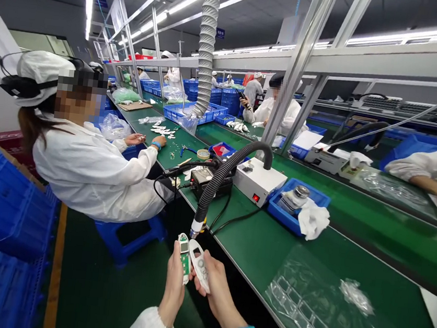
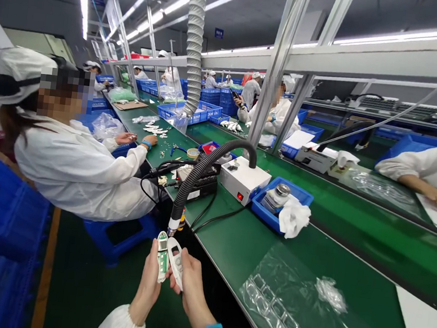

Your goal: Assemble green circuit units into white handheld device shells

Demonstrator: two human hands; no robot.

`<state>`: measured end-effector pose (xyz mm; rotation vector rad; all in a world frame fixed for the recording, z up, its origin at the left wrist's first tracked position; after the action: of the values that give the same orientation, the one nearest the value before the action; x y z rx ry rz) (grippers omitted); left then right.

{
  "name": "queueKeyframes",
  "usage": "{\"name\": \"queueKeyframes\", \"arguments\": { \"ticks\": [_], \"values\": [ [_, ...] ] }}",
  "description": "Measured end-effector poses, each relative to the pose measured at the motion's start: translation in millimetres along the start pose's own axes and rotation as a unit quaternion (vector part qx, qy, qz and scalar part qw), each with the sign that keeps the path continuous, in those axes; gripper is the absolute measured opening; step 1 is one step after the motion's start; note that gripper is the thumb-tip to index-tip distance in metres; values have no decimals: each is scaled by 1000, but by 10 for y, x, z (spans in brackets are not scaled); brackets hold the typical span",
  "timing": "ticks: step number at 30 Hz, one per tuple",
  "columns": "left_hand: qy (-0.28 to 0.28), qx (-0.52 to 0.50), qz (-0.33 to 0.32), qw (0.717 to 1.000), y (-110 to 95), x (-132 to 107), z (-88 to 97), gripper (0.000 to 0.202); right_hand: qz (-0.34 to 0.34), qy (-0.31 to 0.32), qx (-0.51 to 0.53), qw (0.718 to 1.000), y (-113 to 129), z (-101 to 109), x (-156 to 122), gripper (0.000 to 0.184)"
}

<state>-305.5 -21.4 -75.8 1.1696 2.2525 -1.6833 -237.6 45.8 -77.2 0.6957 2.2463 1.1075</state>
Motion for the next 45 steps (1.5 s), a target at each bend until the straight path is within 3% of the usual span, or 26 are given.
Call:
{"name": "queueKeyframes", "arguments": {
  "ticks": [6, 12, 21, 24, 28, 38, 42, 45],
  "values": [
    [38, 15, 53, 998, 251, -323, -168, 57, -54, 2, 147, 988, 263, 280, -651, 48],
    [90, 12, 108, 990, 326, -746, -484, 58, -46, -20, 178, 983, 515, 485, -1061, 45],
    [108, 33, 117, 987, 340, -984, -701, 46, -13, -22, 103, 994, 693, 710, -1206, 44],
    [134, 58, 92, 985, 357, -1061, -837, 36, 47, -5, -11, 999, 895, 780, -1245, 43],
    [198, 95, 44, 975, 387, -1196, -1142, 36, 128, -23, -117, 985, 1117, 898, -1306, 45],
    [184, 101, 41, 977, 549, -1345, -1424, 42, 144, -73, -98, 982, 1204, 1123, -1401, 48],
    [225, 126, 66, 964, 699, -1371, -1539, 44, 164, -72, -127, 976, 1306, 1190, -1459, 39],
    [269, 147, 73, 949, 789, -1406, -1647, 41, 193, -77, -210, 956, 1470, 1294, -1558, 30]
  ]
}}
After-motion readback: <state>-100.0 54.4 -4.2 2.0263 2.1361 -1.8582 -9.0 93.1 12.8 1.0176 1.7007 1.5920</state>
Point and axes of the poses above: each hand's wrist, its own x-axis towards the middle knuckle, its own z-axis out of the back of the hand, y = z × x, the point moved 10 cm from there along x, towards the middle knuckle, and after that the axes turned 8 degrees about z, right-handed, at the moved point
